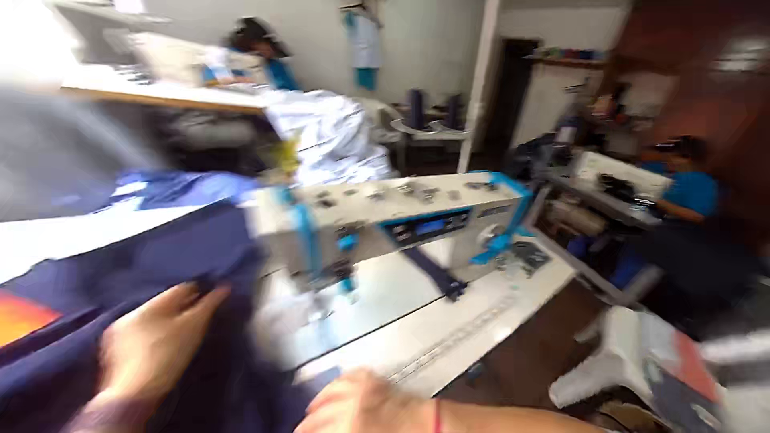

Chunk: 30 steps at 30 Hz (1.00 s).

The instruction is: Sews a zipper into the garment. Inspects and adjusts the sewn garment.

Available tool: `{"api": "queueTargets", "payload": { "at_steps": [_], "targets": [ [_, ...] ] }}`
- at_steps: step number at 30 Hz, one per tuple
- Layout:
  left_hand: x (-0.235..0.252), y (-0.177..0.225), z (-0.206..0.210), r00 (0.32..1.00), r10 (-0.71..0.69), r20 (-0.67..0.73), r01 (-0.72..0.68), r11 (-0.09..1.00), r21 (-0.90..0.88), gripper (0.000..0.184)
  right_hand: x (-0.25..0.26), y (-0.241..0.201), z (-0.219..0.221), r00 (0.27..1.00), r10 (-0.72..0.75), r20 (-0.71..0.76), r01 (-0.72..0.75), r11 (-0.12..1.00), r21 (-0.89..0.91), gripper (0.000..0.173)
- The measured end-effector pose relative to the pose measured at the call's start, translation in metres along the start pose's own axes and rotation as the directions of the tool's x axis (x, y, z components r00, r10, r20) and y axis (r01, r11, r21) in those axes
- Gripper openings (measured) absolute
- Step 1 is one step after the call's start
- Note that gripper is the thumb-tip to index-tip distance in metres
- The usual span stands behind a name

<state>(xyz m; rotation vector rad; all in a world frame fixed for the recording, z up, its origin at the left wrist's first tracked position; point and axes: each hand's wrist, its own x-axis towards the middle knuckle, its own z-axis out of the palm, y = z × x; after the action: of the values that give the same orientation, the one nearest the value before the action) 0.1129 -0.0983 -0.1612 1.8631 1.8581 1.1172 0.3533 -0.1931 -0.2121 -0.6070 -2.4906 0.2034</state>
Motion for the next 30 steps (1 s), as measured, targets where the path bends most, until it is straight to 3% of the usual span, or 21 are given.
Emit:
{"api": "queueTargets", "payload": {
  "at_steps": [2,5,8,12,17,22,25,28,30],
  "targets": [
    [0.007,-0.035,-0.003,0.979,-0.022,-0.201,0.001,0.995,-0.104,0.03,0.027,-0.013,-0.006,0.993,0.058,-0.107,-0.028,0.965,0.262,0.02],
    [0.021,-0.035,-0.029,0.99,-0.084,-0.109,0.052,0.964,-0.263,0.022,0.061,-0.01,0.007,0.947,0.221,-0.234,-0.092,0.883,0.461,0.02],
    [0.028,-0.036,-0.048,0.993,-0.116,0.004,0.108,0.912,-0.397,0.018,0.091,0.005,0.024,0.894,0.364,-0.262,-0.22,0.865,0.451,0.02],
    [0.027,-0.049,-0.041,0.984,-0.146,0.105,0.18,0.755,-0.631,0.013,0.138,0.021,0.038,0.828,0.537,-0.162,-0.412,0.778,0.475,0.032],
    [0.021,-0.063,-0.03,0.967,-0.214,0.139,0.252,0.719,-0.647,0.018,0.165,0.034,0.059,0.817,0.57,-0.081,-0.478,0.75,0.457,0.044],
    [0.019,-0.074,-0.036,0.935,-0.129,0.329,0.33,0.656,-0.679,0.016,0.168,0.041,0.069,0.788,0.604,-0.124,-0.459,0.708,0.536,0.027],
    [0.019,-0.071,-0.035,0.922,-0.21,0.325,0.377,0.673,-0.636,0.019,0.165,0.042,0.069,0.837,0.516,-0.184,-0.403,0.807,0.433,0.016],
    [0.022,-0.06,-0.029,0.907,-0.304,0.291,0.42,0.663,-0.62,0.026,0.163,0.05,0.06,0.936,0.232,-0.267,-0.216,0.973,0.086,0.017],
    [0.018,-0.059,-0.031,0.897,-0.342,0.281,0.44,0.621,-0.648,0.025,0.166,0.048,0.056,0.966,0.072,-0.25,-0.1,0.99,-0.1,0.02]
  ]
}}
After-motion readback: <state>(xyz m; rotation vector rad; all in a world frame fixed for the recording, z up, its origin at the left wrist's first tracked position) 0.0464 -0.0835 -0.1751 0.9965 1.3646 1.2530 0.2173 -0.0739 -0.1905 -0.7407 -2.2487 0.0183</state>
